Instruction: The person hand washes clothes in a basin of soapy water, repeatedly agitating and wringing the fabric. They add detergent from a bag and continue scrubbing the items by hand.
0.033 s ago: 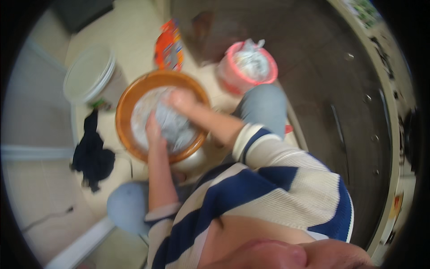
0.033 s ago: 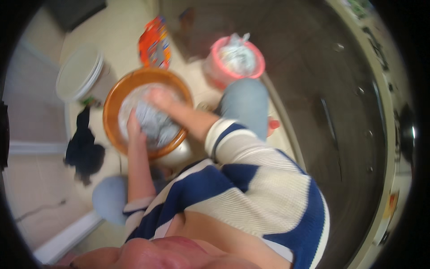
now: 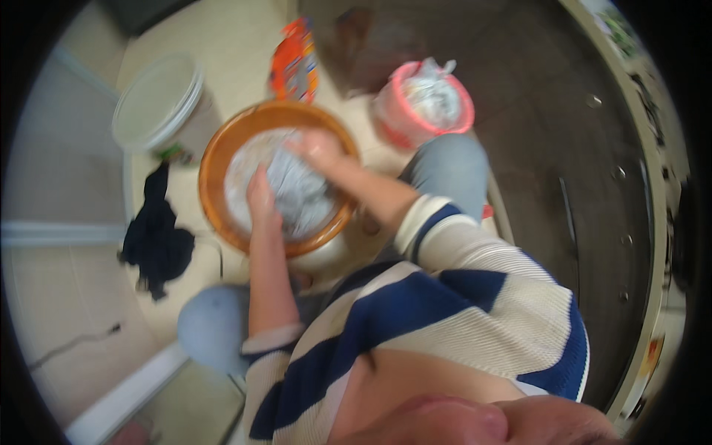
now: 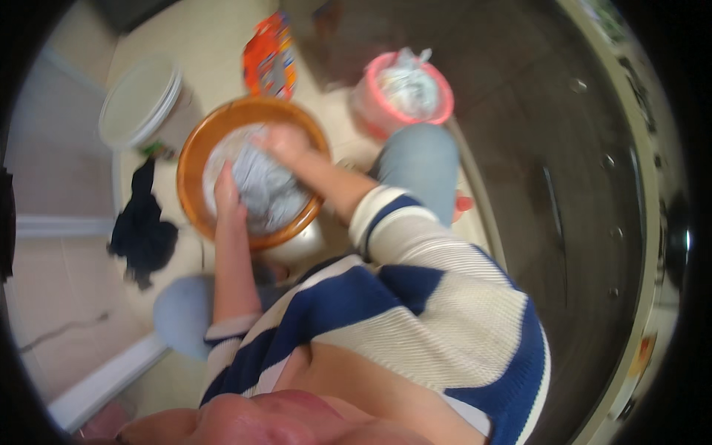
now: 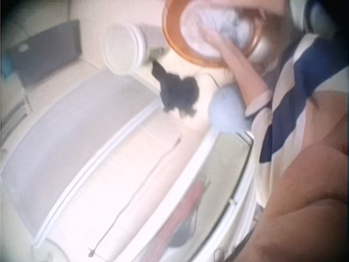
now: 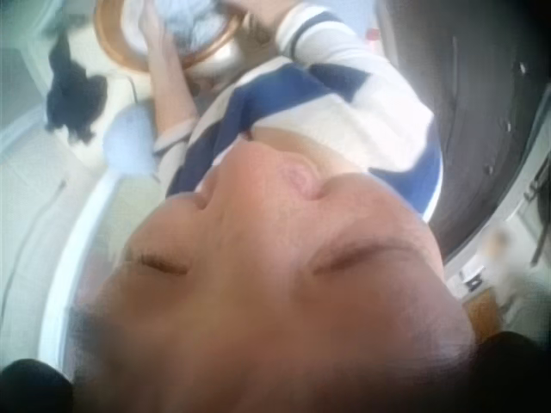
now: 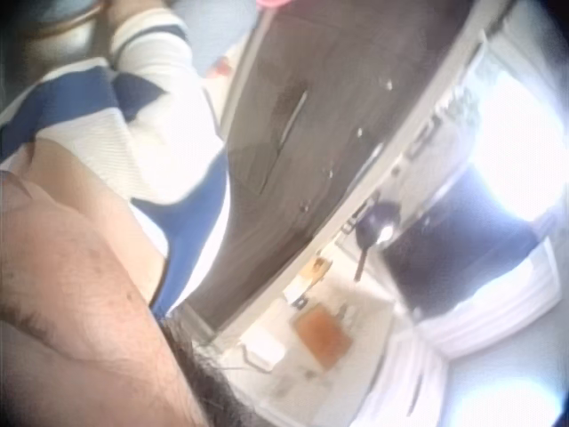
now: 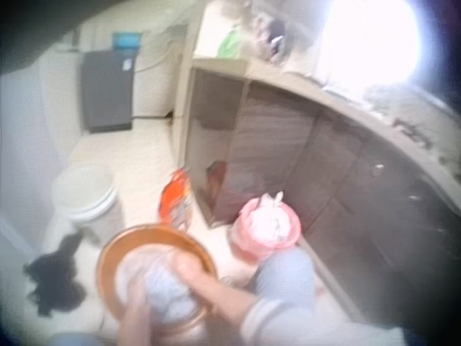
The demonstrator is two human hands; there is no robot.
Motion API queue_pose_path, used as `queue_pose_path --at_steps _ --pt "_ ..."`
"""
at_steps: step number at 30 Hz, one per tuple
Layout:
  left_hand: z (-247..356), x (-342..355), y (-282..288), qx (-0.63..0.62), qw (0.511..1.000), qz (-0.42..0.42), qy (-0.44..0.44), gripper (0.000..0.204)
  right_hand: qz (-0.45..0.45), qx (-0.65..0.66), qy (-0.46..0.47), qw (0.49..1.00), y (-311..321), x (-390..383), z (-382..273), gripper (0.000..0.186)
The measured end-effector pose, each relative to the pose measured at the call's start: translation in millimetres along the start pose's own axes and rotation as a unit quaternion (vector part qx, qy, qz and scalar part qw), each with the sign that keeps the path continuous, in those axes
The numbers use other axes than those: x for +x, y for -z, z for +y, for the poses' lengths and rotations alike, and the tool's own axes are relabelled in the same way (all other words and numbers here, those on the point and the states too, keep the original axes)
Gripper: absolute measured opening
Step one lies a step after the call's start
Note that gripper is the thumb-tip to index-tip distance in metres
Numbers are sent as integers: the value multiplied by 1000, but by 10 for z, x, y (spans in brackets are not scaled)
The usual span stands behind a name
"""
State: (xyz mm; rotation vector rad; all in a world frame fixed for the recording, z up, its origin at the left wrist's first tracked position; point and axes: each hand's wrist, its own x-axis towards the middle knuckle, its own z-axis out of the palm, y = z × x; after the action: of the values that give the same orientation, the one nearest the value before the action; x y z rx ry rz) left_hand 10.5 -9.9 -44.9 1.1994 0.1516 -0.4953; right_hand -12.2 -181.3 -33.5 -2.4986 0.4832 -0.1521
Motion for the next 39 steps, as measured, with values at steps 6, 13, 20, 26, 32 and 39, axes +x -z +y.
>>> queue_pose_path --at_steps 6,13,20,26,32,39 --pt "-13 329 711 240 953 174 -64 54 90 30 -31 995 35 30 366 48" --pt "-368 -46 479 669 742 7 45 104 -179 -106 22 978 -631 -432 290 84" --pt "-520 279 294 738 659 -63 133 115 -313 -197 18 929 -705 -111 153 89" --pt "-500 753 363 682 665 -149 266 71 -340 -203 -3 918 -988 114 274 85" --pt "-1025 1111 798 582 698 -191 371 50 -326 -116 -3 938 -948 326 330 69" --pt "-538 303 282 722 690 7 38 83 -309 -162 21 937 -897 229 425 45"
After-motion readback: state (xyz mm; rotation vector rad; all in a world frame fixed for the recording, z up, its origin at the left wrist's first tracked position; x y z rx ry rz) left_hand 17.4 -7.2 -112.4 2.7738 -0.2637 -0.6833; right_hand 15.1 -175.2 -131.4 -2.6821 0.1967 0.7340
